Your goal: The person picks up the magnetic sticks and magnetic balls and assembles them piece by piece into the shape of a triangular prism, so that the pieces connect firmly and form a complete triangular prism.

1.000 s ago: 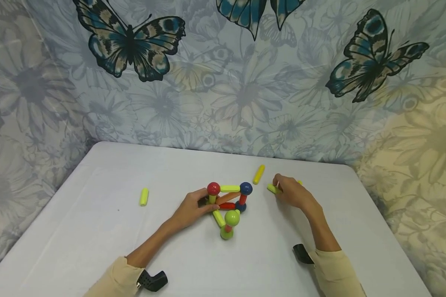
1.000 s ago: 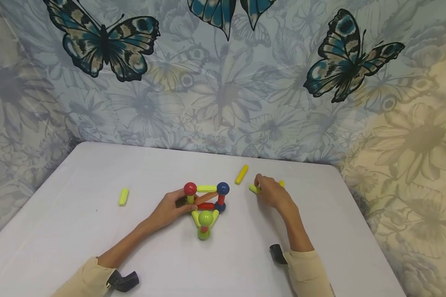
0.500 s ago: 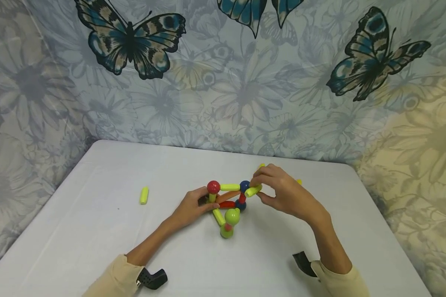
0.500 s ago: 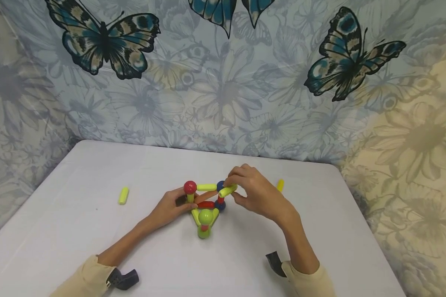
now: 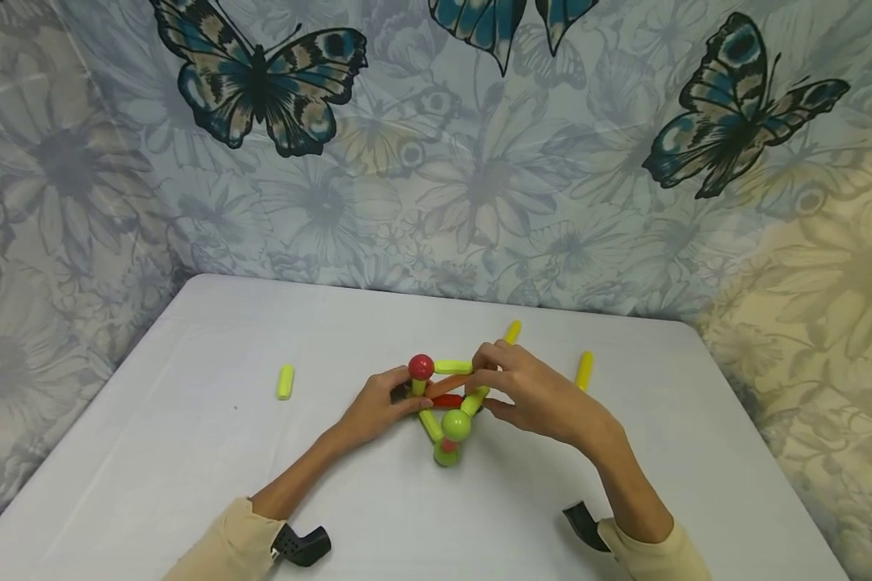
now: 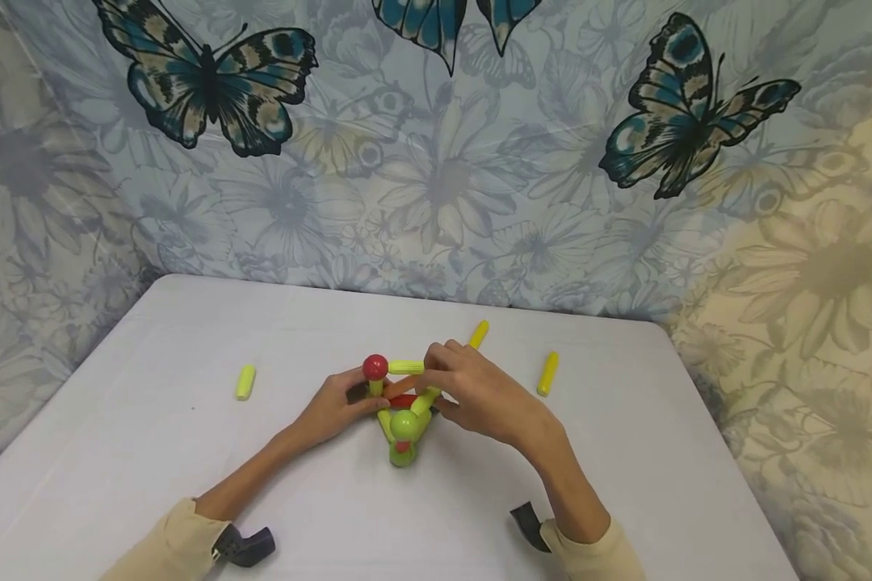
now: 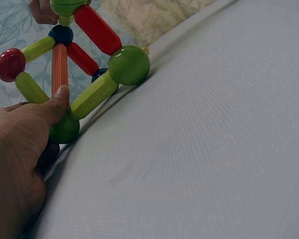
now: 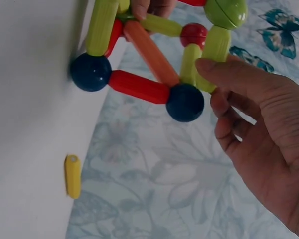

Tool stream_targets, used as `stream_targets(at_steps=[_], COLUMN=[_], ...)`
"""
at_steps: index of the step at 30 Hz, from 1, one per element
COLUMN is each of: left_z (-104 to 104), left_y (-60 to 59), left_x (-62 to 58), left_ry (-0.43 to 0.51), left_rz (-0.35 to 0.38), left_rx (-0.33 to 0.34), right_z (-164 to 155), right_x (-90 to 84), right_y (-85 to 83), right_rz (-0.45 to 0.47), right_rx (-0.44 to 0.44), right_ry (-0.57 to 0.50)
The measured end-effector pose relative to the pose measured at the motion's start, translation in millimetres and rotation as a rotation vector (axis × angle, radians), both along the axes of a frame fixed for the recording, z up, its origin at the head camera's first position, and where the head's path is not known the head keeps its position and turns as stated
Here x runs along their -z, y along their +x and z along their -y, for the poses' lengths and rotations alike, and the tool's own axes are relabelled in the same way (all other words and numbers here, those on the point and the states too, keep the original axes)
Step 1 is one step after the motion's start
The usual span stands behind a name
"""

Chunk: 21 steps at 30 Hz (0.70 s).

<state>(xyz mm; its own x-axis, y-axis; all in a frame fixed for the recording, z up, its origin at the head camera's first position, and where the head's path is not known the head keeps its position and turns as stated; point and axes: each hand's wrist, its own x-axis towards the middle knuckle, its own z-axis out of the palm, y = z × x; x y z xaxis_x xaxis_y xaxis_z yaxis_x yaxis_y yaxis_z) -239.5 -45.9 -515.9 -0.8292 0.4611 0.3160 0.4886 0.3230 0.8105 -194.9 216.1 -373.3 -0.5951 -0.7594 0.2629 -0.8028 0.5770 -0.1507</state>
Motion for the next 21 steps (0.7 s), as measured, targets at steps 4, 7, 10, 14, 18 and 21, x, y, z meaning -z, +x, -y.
stream_targets(at_steps=[4, 7, 10, 14, 18, 21], left_z=[0.2, 0.1, -0.2, -0.4, 0.3, 0.6], left_y=[1.2, 1.8, 2.2, 2.2, 1.8, 1.8], left_x=[-1.3, -2.9, -4.7, -7.0, -7.8, -7.1], left_ry=[-0.003, -0.003, -0.008, -0.021, -0.040, -0.042], left_rz=[0.009, 0.011, 0.003, -0.013, -0.015, 0.000], left_rx=[-0.003, -0.002, 0.003, 0.005, 0.001, -0.002], right_z=[-0.6, -0.5, -1.1, -3.5, -11.6, -19.1], right_x=[1.0, 1.3, 2.6, 4.6, 13.5, 29.8], right_y=[-1.8, -3.5, -5.3, -8.9, -20.6, -33.6], right_rz=[-0.007, -0.021, -0.035, 0.045, 0.286, 0.494], right_rx=[0.009, 0.008, 0.011, 0.089, 0.217, 0.235], right_ry=[0.000, -0.005, -0.014, -0.040, -0.104, -0.134])
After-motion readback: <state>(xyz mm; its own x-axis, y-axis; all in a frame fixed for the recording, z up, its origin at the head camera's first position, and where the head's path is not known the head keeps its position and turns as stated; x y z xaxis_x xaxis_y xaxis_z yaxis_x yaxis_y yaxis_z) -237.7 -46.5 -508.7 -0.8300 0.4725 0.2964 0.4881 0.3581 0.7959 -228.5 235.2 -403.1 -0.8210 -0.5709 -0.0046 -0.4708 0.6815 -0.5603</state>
